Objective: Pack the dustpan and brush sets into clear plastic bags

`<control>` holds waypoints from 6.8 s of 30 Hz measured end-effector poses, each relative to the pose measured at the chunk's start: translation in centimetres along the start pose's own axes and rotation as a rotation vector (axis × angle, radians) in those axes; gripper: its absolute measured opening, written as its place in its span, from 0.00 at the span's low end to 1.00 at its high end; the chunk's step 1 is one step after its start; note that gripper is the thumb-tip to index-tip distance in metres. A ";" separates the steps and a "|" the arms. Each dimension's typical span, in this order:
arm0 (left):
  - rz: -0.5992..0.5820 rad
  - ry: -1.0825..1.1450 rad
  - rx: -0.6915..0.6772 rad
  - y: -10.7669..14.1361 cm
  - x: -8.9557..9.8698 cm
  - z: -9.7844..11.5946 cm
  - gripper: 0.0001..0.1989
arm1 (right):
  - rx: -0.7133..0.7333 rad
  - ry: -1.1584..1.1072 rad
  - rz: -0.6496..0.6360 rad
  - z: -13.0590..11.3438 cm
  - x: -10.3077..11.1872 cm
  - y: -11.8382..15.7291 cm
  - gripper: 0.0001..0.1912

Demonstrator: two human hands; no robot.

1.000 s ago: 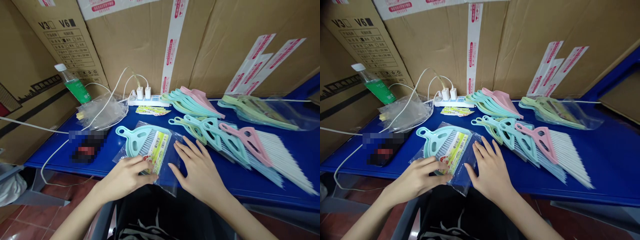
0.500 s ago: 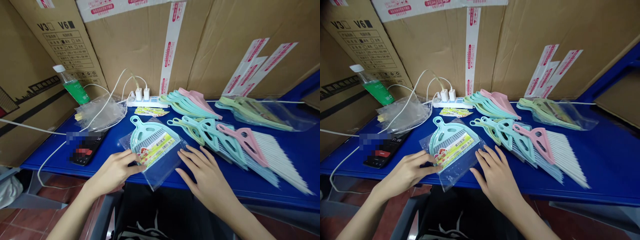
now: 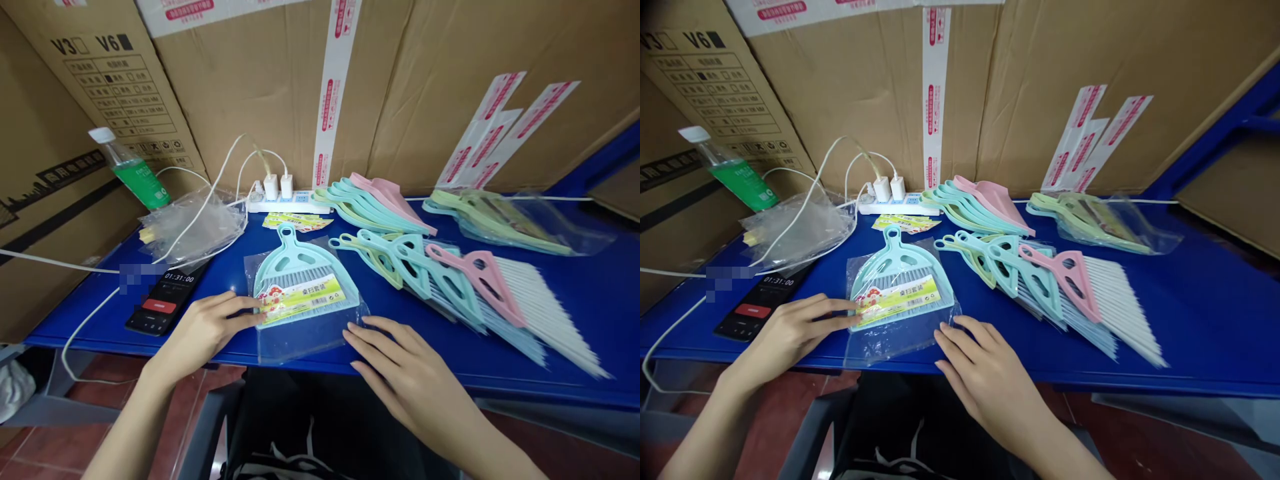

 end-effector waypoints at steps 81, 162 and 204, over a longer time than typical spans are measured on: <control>-0.026 0.156 0.196 0.1 -1.8 -0.9 0.14 | 0.015 -0.196 -0.032 3.8 -1.5 -1.2 0.16; 0.034 0.258 0.405 -0.8 -2.7 -0.6 0.21 | 0.170 0.318 -0.004 -1.6 -2.4 -4.5 0.18; -0.038 -0.202 0.325 -1.9 -3.1 2.2 0.25 | -0.023 0.153 -0.034 0.0 -3.3 -3.6 0.21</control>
Point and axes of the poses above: each hand's wrist, its own y-axis away from the middle knuckle, its own x-axis out of the back of the hand, z = x × y, the point moved 7 cm from there along -y, towards the middle knuckle, and after that the axes turned 3 degrees about x, right-handed, at the moved point
